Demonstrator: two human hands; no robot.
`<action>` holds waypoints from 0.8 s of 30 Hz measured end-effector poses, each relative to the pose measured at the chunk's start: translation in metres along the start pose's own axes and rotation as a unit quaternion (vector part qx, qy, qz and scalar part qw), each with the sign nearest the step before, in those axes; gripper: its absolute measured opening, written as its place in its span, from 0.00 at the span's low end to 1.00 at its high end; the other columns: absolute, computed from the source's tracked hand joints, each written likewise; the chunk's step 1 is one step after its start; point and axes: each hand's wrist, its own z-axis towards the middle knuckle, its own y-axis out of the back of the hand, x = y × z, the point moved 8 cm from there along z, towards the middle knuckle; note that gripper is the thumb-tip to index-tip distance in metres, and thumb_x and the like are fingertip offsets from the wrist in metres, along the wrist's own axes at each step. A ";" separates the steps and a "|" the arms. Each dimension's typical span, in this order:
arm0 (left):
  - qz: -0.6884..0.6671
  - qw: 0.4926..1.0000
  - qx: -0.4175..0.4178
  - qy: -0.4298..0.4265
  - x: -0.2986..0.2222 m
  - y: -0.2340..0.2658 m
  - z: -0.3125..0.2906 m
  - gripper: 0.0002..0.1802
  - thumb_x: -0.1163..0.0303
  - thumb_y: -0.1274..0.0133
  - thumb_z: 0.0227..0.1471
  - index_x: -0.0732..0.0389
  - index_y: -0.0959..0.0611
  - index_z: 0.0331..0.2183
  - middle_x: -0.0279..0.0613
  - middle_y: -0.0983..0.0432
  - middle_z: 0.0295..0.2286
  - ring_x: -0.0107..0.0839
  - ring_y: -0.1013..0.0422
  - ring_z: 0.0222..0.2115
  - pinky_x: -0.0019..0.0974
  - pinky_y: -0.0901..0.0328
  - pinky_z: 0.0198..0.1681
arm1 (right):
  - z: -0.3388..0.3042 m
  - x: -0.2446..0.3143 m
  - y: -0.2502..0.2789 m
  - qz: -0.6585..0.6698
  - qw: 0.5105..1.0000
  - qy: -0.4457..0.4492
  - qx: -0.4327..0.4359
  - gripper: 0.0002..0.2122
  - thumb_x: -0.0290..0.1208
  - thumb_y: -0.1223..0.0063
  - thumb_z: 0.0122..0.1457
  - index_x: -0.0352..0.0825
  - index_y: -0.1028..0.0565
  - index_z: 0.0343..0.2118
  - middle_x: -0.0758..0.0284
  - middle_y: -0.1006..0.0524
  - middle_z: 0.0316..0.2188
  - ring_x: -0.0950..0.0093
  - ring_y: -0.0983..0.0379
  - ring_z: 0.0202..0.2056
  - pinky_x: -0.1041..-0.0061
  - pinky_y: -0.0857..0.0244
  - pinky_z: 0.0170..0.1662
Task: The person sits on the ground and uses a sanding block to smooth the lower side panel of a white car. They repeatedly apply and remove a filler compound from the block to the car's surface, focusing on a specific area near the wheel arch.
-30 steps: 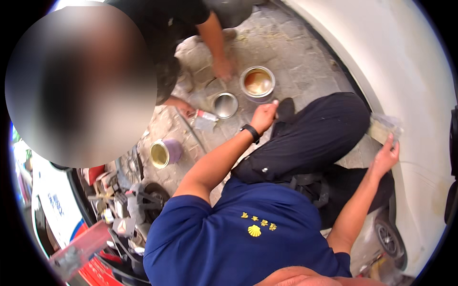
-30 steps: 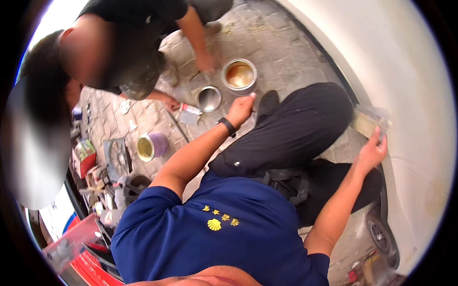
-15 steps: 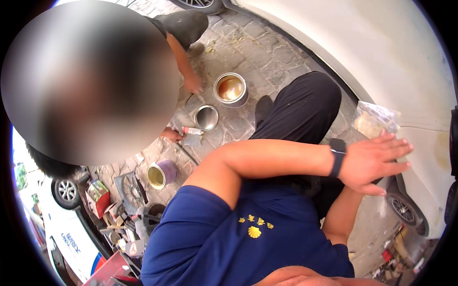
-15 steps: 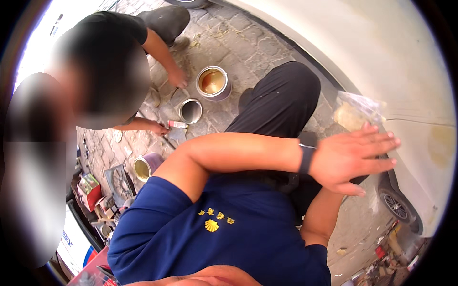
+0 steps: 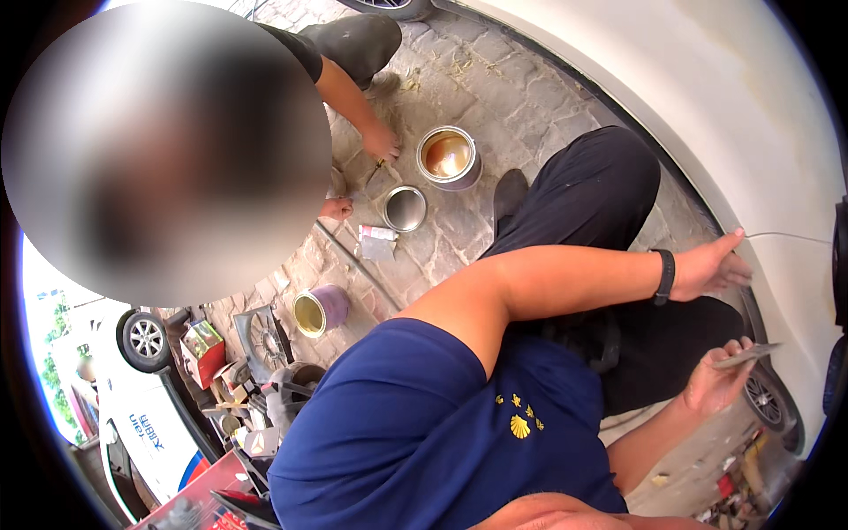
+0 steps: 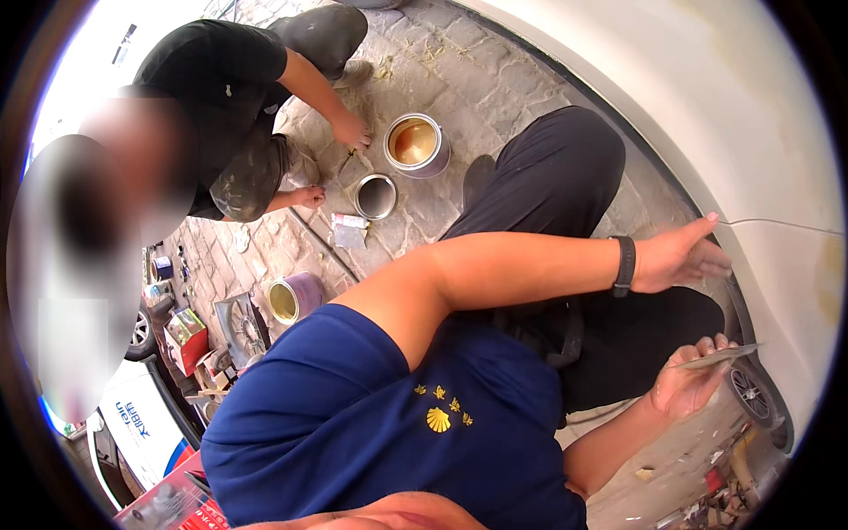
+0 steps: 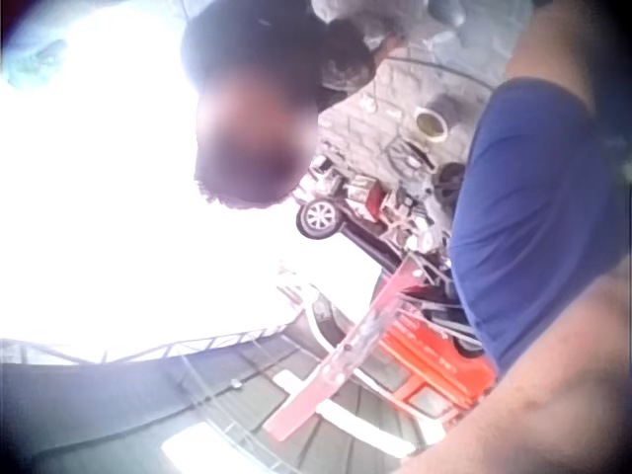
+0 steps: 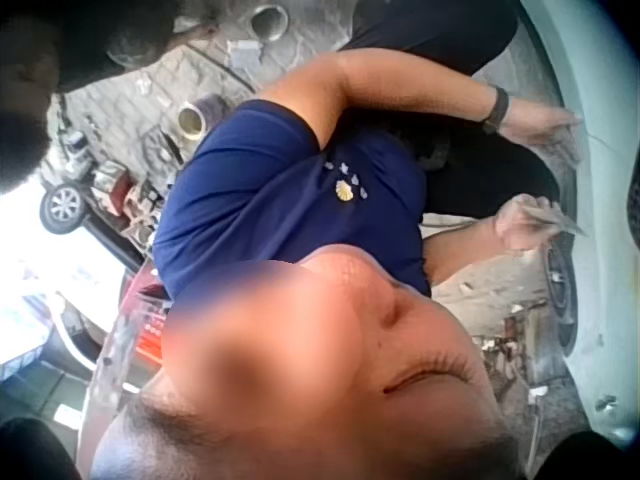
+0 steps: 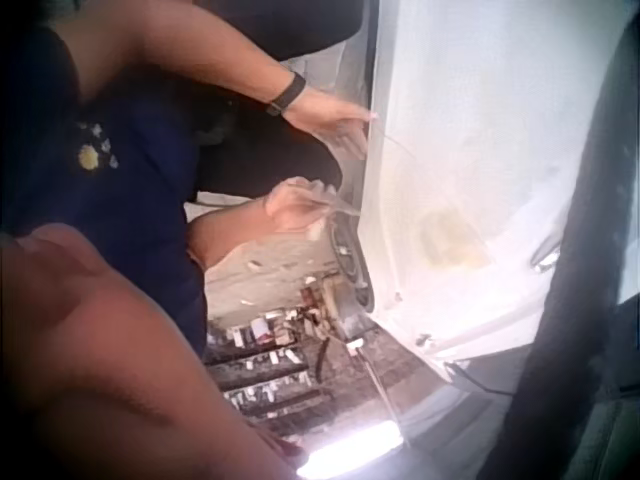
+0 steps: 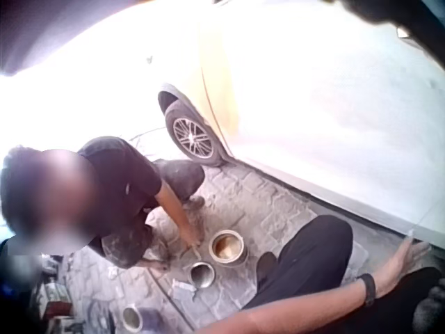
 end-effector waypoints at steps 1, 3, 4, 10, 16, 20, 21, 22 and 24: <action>-0.040 0.999 0.014 0.007 0.003 -0.017 0.000 0.60 0.26 0.76 0.65 0.78 0.39 0.66 0.67 0.45 0.68 0.50 0.51 0.71 0.46 0.56 0.74 | -0.001 -0.004 0.028 -0.120 0.986 -0.004 -0.117 0.21 0.31 0.49 0.72 0.27 0.34 0.63 0.60 0.29 0.60 0.69 0.29 0.57 0.68 0.32 0.57; 0.008 0.999 0.036 0.025 0.007 -0.045 -0.007 0.57 0.26 0.70 0.65 0.73 0.38 0.67 0.63 0.38 0.65 0.44 0.42 0.67 0.44 0.51 0.71 | -0.010 -0.002 0.079 -0.313 0.905 -0.012 -0.286 0.20 0.31 0.49 0.72 0.29 0.34 0.63 0.62 0.29 0.58 0.73 0.29 0.54 0.71 0.31 0.52; -0.005 0.998 0.025 0.056 0.007 -0.049 -0.013 0.57 0.26 0.69 0.64 0.72 0.39 0.68 0.62 0.39 0.65 0.43 0.40 0.66 0.45 0.48 0.70 | -0.010 -0.004 0.094 -0.319 0.901 -0.049 -0.289 0.20 0.32 0.48 0.72 0.29 0.33 0.62 0.63 0.27 0.55 0.75 0.28 0.51 0.74 0.32 0.49; 0.140 0.980 0.109 -0.087 -0.061 -0.093 -0.045 0.48 0.33 0.57 0.63 0.70 0.30 0.61 0.62 0.30 0.57 0.53 0.32 0.60 0.57 0.36 0.60 | -0.012 0.026 0.118 -0.364 0.879 -0.018 -0.309 0.21 0.33 0.47 0.71 0.25 0.33 0.61 0.61 0.25 0.53 0.71 0.27 0.50 0.72 0.32 0.53; 0.586 0.619 0.043 -0.522 -0.059 -0.143 -0.048 0.49 0.34 0.39 0.43 0.68 0.21 0.53 0.67 0.32 0.59 0.63 0.31 0.58 0.60 0.37 0.63 | -0.007 -0.009 0.080 -0.454 0.806 0.014 -0.379 0.22 0.32 0.47 0.71 0.23 0.32 0.61 0.58 0.25 0.53 0.69 0.26 0.51 0.70 0.32 0.56; 0.592 0.632 0.052 -0.498 -0.030 -0.079 -0.032 0.47 0.35 0.42 0.47 0.68 0.21 0.53 0.67 0.33 0.60 0.60 0.35 0.62 0.60 0.42 0.66 | -0.008 -0.016 0.063 -0.500 0.769 0.021 -0.398 0.22 0.32 0.46 0.71 0.22 0.32 0.61 0.56 0.25 0.53 0.68 0.26 0.52 0.69 0.32 0.57; 0.624 0.634 0.057 -0.454 -0.026 -0.060 -0.028 0.48 0.34 0.46 0.51 0.69 0.25 0.56 0.68 0.36 0.62 0.59 0.38 0.64 0.59 0.45 0.68 | -0.010 -0.013 0.060 -0.504 0.766 0.023 -0.398 0.22 0.32 0.46 0.70 0.22 0.32 0.61 0.56 0.24 0.53 0.68 0.26 0.52 0.69 0.32 0.57; 0.642 0.646 0.060 -0.410 -0.026 -0.041 -0.027 0.49 0.34 0.50 0.56 0.70 0.28 0.60 0.69 0.40 0.64 0.59 0.41 0.66 0.58 0.47 0.70 | -0.010 -0.011 0.054 -0.502 0.777 0.025 -0.379 0.22 0.32 0.46 0.70 0.22 0.32 0.61 0.55 0.24 0.53 0.67 0.26 0.52 0.68 0.32 0.58; 0.610 0.743 0.013 -0.274 -0.033 0.001 -0.022 0.52 0.33 0.60 0.63 0.71 0.38 0.67 0.69 0.49 0.68 0.57 0.50 0.70 0.56 0.54 0.73 | -0.015 -0.006 0.042 -0.484 0.795 0.012 -0.366 0.21 0.30 0.48 0.71 0.23 0.33 0.61 0.53 0.25 0.55 0.65 0.25 0.53 0.64 0.31 0.59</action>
